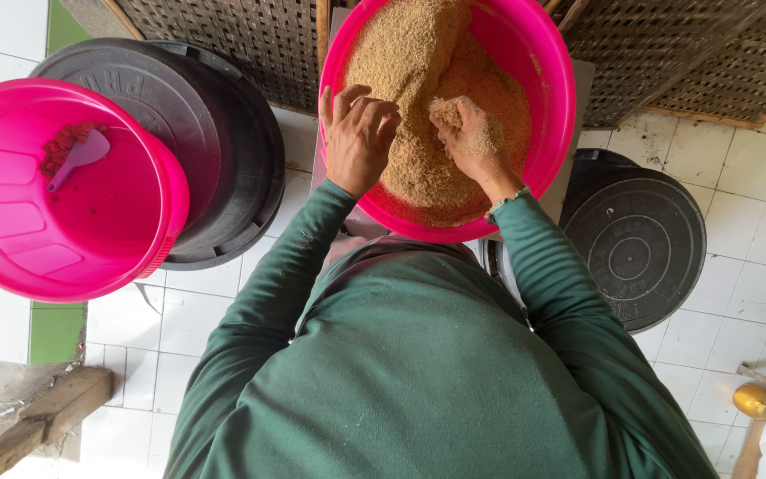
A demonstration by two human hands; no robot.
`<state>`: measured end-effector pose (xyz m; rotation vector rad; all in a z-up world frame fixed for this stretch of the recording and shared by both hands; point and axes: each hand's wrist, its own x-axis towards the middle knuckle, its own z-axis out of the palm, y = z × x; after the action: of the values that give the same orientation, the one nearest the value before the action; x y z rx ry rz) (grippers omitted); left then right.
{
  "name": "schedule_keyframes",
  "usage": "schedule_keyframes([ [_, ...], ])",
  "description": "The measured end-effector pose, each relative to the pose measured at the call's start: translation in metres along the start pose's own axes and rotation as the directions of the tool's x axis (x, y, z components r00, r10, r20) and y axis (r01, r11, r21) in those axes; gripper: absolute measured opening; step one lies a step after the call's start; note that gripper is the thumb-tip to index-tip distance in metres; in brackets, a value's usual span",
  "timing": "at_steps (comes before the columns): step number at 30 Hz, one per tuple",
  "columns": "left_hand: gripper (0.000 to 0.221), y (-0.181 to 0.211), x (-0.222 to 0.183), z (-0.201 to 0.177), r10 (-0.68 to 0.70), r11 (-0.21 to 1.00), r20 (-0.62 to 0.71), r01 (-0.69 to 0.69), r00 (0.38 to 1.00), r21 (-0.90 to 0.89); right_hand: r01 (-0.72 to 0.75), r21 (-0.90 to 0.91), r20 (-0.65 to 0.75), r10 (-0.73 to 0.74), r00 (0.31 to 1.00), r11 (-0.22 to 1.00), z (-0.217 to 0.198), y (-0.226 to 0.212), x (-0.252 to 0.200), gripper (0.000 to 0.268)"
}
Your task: The person mixes a large bowl of brown granular material by hand, occasionally picking through it and moving a pink bucket aside.
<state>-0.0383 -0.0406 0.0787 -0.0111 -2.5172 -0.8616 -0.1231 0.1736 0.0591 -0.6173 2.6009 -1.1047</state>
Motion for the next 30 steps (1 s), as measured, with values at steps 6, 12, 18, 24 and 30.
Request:
schedule_keyframes([
  [6, 0.023, 0.009, 0.009, -0.007, 0.04, 0.997, -0.015, -0.039, 0.999, 0.067, 0.289, 0.013, -0.008, -0.289, 0.957, 0.957, -0.013, 0.029, -0.01, 0.028],
  [12, 0.013, 0.015, 0.01, -0.005, 0.093, 0.994, 0.01, -0.094, 0.996, 0.062, 0.082, -0.073, -0.034, -0.084, 0.996, 0.994, -0.011, 0.035, -0.023, 0.024],
  [18, 0.013, 0.017, 0.007, -0.002, 0.158, 0.986, 0.003, -0.158, 0.987, 0.046, -0.157, -0.227, -0.043, 0.151, 0.988, 0.961, -0.009, 0.054, -0.021, 0.012],
  [24, 0.016, 0.027, 0.012, 0.0, 0.15, 0.988, -0.016, -0.149, 0.989, 0.049, -0.028, -0.363, -0.087, -0.004, 0.996, 0.931, -0.041, 0.076, -0.009, 0.034],
  [30, 0.014, 0.039, 0.018, 0.004, 0.118, 0.988, -0.01, -0.116, 0.993, 0.097, 0.139, -0.316, -0.047, -0.162, 0.986, 0.939, -0.044, 0.142, 0.025, 0.012],
])
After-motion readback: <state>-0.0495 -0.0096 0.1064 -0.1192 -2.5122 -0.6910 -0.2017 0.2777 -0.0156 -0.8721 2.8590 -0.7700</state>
